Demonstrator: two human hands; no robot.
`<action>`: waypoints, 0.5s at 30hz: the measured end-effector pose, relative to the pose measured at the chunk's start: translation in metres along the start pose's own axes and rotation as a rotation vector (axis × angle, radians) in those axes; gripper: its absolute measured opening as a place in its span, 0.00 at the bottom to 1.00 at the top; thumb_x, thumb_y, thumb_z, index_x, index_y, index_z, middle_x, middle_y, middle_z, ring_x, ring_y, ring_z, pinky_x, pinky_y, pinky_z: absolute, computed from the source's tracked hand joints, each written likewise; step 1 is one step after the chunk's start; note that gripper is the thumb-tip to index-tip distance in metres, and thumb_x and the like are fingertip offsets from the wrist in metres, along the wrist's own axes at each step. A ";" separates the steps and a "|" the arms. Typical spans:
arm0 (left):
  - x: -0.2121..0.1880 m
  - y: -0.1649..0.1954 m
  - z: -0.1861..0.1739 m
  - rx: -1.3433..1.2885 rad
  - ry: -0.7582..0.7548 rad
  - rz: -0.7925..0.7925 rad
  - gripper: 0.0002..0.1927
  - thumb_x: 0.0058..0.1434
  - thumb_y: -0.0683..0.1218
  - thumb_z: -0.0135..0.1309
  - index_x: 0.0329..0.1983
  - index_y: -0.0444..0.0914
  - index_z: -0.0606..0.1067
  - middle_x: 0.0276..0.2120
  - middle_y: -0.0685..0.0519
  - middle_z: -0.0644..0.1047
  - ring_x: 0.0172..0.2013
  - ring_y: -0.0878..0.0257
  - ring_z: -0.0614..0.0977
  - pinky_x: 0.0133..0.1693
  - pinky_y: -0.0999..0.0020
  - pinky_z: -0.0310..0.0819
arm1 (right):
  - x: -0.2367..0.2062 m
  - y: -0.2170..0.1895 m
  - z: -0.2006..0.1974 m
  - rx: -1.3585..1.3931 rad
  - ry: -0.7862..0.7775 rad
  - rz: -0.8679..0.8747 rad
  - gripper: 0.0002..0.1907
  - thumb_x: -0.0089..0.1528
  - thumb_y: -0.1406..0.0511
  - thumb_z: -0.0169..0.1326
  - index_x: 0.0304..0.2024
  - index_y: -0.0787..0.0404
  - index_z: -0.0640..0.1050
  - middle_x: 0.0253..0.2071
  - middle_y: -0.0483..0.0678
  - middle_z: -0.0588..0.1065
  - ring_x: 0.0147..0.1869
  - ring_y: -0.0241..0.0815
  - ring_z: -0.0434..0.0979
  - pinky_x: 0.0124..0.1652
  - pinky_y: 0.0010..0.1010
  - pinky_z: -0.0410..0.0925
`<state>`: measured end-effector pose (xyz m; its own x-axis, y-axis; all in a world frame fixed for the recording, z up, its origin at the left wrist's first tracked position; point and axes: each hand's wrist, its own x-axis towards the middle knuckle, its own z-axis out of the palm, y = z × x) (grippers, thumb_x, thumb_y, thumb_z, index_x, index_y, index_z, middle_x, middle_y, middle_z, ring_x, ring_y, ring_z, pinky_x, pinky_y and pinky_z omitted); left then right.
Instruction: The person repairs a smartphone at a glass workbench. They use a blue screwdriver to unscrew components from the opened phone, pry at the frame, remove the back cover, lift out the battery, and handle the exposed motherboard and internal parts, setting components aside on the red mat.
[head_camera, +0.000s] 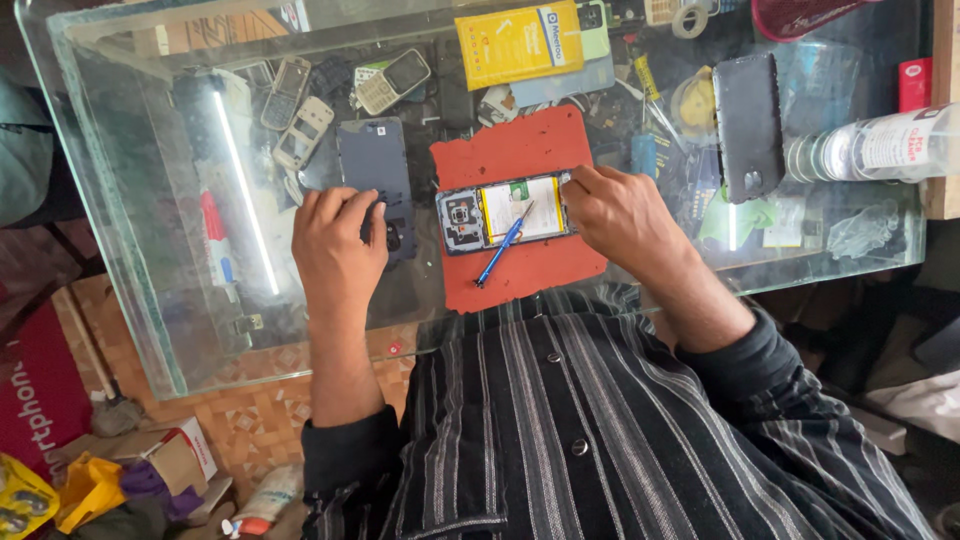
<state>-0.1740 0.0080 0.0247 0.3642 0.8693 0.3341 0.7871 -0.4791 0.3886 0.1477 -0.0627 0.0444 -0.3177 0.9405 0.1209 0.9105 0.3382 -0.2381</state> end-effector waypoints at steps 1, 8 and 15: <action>-0.001 0.000 0.001 -0.004 -0.002 -0.006 0.07 0.61 0.41 0.64 0.41 0.37 0.81 0.38 0.53 0.77 0.42 0.52 0.77 0.47 0.57 0.73 | 0.000 0.000 -0.001 0.009 0.007 0.006 0.04 0.56 0.71 0.56 0.29 0.61 0.73 0.33 0.47 0.71 0.37 0.46 0.76 0.31 0.39 0.71; -0.003 -0.002 0.006 -0.068 0.001 -0.054 0.06 0.64 0.38 0.62 0.43 0.35 0.80 0.39 0.51 0.77 0.42 0.50 0.77 0.46 0.56 0.73 | -0.001 -0.002 0.000 0.065 0.020 0.057 0.05 0.59 0.71 0.56 0.29 0.62 0.73 0.32 0.49 0.71 0.38 0.49 0.76 0.31 0.41 0.70; -0.001 0.002 0.005 -0.110 0.057 -0.037 0.08 0.65 0.33 0.56 0.46 0.34 0.79 0.41 0.48 0.77 0.42 0.49 0.77 0.45 0.56 0.74 | 0.007 0.008 0.012 0.229 0.022 0.073 0.03 0.61 0.72 0.53 0.33 0.67 0.73 0.33 0.56 0.71 0.40 0.58 0.75 0.40 0.47 0.70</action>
<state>-0.1703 0.0064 0.0210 0.3046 0.8798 0.3649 0.7391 -0.4600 0.4921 0.1499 -0.0530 0.0312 -0.2448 0.9627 0.1152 0.8462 0.2701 -0.4592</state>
